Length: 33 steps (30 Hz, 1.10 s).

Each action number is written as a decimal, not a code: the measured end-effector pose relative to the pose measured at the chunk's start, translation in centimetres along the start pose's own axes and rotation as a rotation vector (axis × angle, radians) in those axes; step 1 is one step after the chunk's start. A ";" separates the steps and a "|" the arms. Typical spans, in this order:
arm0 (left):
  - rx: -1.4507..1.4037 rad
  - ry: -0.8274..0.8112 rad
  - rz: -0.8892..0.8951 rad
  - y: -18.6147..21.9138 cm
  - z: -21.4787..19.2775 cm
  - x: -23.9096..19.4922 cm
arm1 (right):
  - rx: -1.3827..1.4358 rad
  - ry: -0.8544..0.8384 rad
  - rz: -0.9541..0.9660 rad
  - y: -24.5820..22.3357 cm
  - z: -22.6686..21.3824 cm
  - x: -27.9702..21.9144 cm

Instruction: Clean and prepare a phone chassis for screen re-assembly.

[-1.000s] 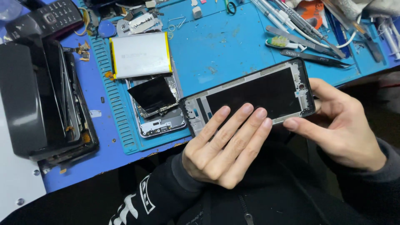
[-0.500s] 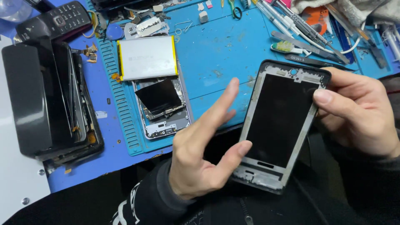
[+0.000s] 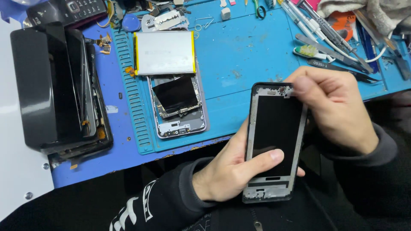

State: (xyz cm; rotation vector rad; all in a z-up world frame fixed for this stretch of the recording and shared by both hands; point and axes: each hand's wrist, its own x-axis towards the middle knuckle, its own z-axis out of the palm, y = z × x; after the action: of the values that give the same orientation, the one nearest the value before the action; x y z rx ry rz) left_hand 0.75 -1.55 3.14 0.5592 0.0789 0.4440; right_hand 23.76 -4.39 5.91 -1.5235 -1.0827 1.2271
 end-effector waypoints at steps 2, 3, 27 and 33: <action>0.034 0.040 -0.002 -0.3 -0.1 -0.2 | -0.067 0.008 -0.021 -0.1 0.7 0.7; 0.045 0.060 0.015 -0.4 -0.2 -0.2 | -0.115 -0.006 -0.008 -0.5 1.2 0.8; -0.192 0.038 0.054 0.3 -1.0 -1.8 | -0.408 0.142 -0.335 -3.7 1.1 -0.9; -0.144 0.090 0.061 1.4 -0.4 -0.9 | -0.826 -0.112 -0.835 -4.0 2.3 -0.3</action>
State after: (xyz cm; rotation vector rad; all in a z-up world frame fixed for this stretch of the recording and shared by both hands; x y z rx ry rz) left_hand -0.63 -0.67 3.44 0.4002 0.1152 0.5295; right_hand 21.04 -3.45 9.54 -1.2823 -2.1761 0.2673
